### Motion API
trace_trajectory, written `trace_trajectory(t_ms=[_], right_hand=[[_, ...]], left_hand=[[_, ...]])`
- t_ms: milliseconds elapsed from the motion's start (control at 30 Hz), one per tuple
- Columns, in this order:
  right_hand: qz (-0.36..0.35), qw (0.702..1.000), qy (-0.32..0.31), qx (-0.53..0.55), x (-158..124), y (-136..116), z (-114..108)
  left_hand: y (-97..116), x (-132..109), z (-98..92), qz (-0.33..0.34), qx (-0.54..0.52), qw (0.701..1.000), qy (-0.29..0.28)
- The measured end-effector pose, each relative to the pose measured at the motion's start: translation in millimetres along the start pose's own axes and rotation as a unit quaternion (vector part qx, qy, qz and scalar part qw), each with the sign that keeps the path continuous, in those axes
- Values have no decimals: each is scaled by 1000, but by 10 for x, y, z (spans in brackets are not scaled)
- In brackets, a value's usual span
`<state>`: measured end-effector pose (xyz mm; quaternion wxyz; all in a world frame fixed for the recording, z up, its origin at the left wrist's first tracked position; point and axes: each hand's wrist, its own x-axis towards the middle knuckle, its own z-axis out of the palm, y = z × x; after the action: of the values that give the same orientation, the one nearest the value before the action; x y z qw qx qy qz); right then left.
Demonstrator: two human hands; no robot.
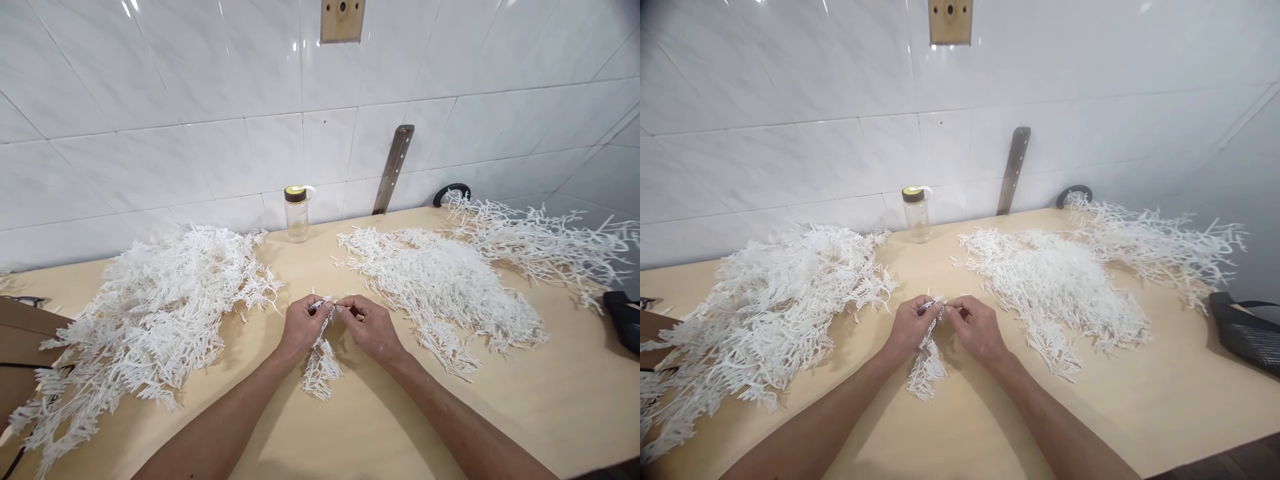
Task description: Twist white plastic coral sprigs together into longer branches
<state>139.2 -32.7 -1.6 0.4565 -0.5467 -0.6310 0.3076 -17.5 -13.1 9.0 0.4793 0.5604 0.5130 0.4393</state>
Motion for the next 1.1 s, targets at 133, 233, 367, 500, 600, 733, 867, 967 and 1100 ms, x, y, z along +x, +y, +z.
trace_trajectory(t_ms=[133, 233, 367, 500, 600, 733, 867, 967, 1100], right_hand=[[-15, 1000, 10, -9, -8, -7, 14], [-20, 1000, 12, -14, -12, 2, 23], [-13, 1000, 2, -5, -14, 4, 24], [9, 1000, -12, 6, -9, -5, 17], [18, 1000, -18, 9, -7, -9, 9], [26, 999, -26, 21, -7, 7, 2], [29, 999, -34, 19, 1, 46, 11], [43, 998, -41, 12, 5, 59, 20], [69, 996, -47, 22, 3, 40, 30]], left_hand=[[5, -9, 5, 12, 9, 1000, 9], [20, -13, 1, 10, 9, 1000, 2], [33, -6, -14, -1, 15, 1000, -8], [11, 27, -45, -3, 22, 999, -40], [-8, 56, -74, 3, 27, 998, -65], [-3, 67, -95, 8, 49, 996, -80], [4, 44, -71, 19, 59, 996, -63], [4, 9, -29, 33, 68, 996, -38], [9, -36, 22, 46, 89, 995, -18]])
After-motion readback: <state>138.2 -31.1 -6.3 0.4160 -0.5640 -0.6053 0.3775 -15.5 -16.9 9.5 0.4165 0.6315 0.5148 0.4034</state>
